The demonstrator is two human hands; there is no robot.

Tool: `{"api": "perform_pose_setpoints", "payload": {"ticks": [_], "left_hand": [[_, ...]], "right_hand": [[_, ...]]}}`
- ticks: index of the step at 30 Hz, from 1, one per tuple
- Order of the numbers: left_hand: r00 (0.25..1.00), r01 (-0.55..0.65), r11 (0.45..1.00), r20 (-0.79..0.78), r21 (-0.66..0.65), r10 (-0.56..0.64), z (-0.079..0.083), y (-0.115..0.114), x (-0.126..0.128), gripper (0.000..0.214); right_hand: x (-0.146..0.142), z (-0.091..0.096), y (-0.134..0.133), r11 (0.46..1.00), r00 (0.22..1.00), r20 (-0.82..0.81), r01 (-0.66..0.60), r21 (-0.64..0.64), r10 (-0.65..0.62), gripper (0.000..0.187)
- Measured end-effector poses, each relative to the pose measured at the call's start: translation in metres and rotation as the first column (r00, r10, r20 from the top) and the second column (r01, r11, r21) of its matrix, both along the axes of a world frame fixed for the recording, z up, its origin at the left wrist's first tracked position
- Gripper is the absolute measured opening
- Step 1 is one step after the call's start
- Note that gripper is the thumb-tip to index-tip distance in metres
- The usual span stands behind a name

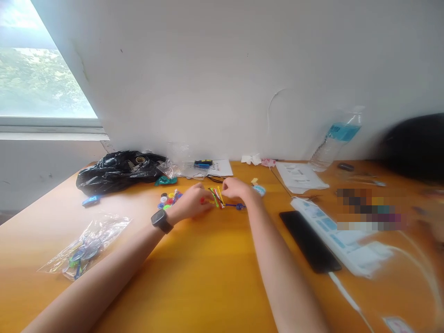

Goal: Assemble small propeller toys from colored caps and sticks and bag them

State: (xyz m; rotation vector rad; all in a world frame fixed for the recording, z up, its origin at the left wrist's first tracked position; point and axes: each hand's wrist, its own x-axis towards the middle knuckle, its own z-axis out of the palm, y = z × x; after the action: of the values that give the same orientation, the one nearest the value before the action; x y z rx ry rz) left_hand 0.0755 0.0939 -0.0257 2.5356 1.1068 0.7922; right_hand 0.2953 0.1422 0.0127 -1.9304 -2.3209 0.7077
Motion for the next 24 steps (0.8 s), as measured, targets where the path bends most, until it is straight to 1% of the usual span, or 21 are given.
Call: {"api": "perform_pose_setpoints", "payload": {"ticks": [2,4,7,9,12,15,17,18,19,20,21,22,24], "left_hand": [[1.0,0.009,1.0,-0.019,0.025,-0.009,-0.001,0.002,-0.001,0.017],[0.999,0.034,0.998,-0.03,0.062,-0.032,-0.002,0.004,-0.002,0.011],[0.999,0.041,0.992,-0.031,0.12,-0.038,-0.004,0.006,-0.003,0.006],[1.0,0.02,0.99,-0.022,0.139,-0.017,-0.006,0.006,-0.004,0.008],[1.0,-0.006,0.99,0.008,0.142,0.005,-0.007,0.006,-0.005,0.008],[0.997,-0.023,0.99,0.078,0.139,0.012,-0.001,0.007,-0.007,0.014],[0.989,-0.041,0.99,0.147,0.135,0.021,0.008,0.007,-0.009,0.017],[0.983,-0.046,0.99,0.184,0.131,0.022,0.014,0.007,-0.01,0.018],[0.975,-0.046,0.991,0.22,0.129,0.017,0.021,0.006,-0.011,0.02],[0.967,-0.038,0.991,0.255,0.128,0.004,0.029,0.005,-0.011,0.021],[0.958,-0.023,0.991,0.286,0.131,-0.015,0.037,0.003,-0.012,0.023],[0.949,-0.007,0.99,0.313,0.139,-0.037,0.044,0.001,-0.013,0.025],[0.934,0.006,0.987,0.351,0.161,-0.063,0.057,-0.003,-0.014,0.03]], "right_hand": [[0.011,0.007,-0.001,0.995,0.996,0.083,-0.012,-0.099,0.02,0.027],[0.019,0.014,-0.003,0.976,0.984,0.174,-0.001,-0.219,0.04,0.035],[0.026,0.021,-0.008,0.944,0.968,0.246,0.039,-0.327,0.045,0.037],[0.028,0.024,-0.01,0.935,0.964,0.26,0.047,-0.352,0.049,0.033],[0.032,0.027,-0.011,0.94,0.963,0.267,0.051,-0.338,0.044,0.028],[0.04,0.032,-0.011,0.951,0.967,0.248,0.025,-0.308,0.055,0.025],[0.043,0.037,-0.012,0.958,0.984,0.166,-0.021,-0.287,0.071,0.027],[0.042,0.04,-0.014,0.962,0.994,0.081,-0.048,-0.27,0.072,0.029],[0.039,0.044,-0.016,0.968,0.997,-0.036,-0.071,-0.241,0.065,0.032],[0.033,0.048,-0.019,0.976,0.983,-0.176,-0.089,-0.2,0.054,0.034],[0.026,0.052,-0.022,0.985,0.946,-0.322,-0.096,-0.146,0.045,0.037],[0.016,0.056,-0.025,0.993,0.887,-0.46,-0.085,-0.08,0.039,0.04],[-0.007,0.061,-0.031,0.999,0.765,-0.643,-0.045,0.016,0.045,0.044]]}}
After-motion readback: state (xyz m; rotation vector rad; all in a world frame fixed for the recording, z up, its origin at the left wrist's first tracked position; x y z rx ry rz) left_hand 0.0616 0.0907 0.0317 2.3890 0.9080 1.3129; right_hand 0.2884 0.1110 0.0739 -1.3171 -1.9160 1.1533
